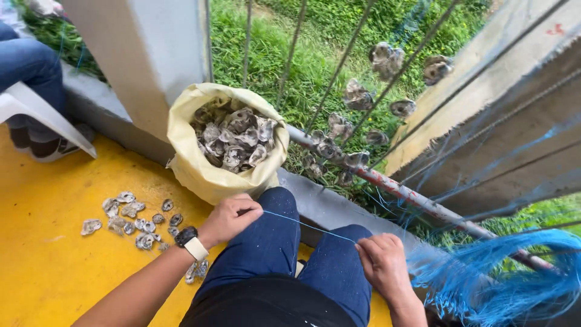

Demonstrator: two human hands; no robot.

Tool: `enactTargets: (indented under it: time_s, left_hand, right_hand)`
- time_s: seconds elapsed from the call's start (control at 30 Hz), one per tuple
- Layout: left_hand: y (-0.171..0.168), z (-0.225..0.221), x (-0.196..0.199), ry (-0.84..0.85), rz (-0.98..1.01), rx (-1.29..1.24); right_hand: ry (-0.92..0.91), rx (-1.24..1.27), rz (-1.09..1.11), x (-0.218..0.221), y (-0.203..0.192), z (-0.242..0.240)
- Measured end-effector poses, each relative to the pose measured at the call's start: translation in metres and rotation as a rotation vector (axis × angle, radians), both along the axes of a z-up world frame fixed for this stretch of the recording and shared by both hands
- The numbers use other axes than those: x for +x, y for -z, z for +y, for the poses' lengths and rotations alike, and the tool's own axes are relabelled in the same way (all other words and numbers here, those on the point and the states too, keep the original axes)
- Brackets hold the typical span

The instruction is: The recorder strings oyster shells onto blue plastic lines for use in aquaculture.

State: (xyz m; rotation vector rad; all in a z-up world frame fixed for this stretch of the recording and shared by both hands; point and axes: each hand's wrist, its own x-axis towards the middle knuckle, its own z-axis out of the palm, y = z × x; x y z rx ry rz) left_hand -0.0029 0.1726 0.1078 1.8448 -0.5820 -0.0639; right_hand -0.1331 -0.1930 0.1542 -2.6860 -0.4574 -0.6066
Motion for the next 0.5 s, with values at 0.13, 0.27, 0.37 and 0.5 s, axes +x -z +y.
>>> enactTargets:
  time_s: [0.13,0.27,0.37,0.5]
  left_hand:
    - [0.012,-0.002,-0.006,-0.038,0.022,0.059]
    - [0.002,-0.045,-0.029,0.171,-0.164,0.077]
    - [-0.013,-0.068,-0.038,0.281,-0.191,0.013]
    - [-0.017,-0.072,-0.036,0.341,-0.110,0.041]
  right_hand:
    - [0.099,-0.069,0.078,0.003,-0.012,0.014]
    - [-0.114,-0.026,-0.028,0.005,-0.039,0.077]
    - [-0.196,0.155,0.117,0.005,-0.015,0.091]
    - [-0.047,0.431,0.393,0.000,0.007,0.078]
